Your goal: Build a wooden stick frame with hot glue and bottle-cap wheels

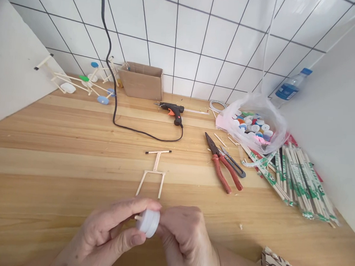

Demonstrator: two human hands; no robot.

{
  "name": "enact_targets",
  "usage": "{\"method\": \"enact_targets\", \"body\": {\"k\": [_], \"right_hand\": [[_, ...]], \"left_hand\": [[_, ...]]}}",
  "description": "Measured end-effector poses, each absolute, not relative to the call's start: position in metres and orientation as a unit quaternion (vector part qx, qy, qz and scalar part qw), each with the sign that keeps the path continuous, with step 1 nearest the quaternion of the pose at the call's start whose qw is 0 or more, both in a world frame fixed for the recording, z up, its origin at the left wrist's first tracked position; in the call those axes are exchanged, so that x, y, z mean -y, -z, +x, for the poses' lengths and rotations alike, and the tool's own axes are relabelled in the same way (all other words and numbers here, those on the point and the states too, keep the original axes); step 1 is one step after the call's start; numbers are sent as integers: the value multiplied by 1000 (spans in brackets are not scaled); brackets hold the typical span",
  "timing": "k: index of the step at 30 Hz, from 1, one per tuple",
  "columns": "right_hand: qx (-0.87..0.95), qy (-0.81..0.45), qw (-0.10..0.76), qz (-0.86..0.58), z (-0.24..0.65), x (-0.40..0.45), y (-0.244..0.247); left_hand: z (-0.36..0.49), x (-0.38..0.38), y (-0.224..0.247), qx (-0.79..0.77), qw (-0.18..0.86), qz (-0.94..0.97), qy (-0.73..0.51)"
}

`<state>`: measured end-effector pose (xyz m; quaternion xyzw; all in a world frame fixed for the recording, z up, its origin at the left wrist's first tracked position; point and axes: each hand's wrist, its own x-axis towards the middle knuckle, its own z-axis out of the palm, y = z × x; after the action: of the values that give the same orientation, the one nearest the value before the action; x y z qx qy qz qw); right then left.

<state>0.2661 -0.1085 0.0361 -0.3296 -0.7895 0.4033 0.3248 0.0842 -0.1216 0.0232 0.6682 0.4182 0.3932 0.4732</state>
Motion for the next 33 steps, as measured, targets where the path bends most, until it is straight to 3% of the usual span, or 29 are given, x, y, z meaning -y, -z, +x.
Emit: {"method": "enact_targets", "body": {"k": [4, 11, 17, 22, 33], "right_hand": [[710, -524, 307, -357, 266, 109, -33], [758, -456, 330, -329, 266, 106, -33], [674, -540, 297, -408, 268, 99, -26], [579, -607, 300, -454, 267, 97, -24], [576, -646, 296, -404, 264, 103, -25]], "left_hand": [[84, 121, -24, -415, 478, 666, -395], [86, 115, -24, -408, 530, 632, -393], [85, 109, -15, -452, 595, 563, -354], [86, 105, -18, -469, 535, 576, -404], [87, 105, -17, -451, 603, 512, -413]]}}
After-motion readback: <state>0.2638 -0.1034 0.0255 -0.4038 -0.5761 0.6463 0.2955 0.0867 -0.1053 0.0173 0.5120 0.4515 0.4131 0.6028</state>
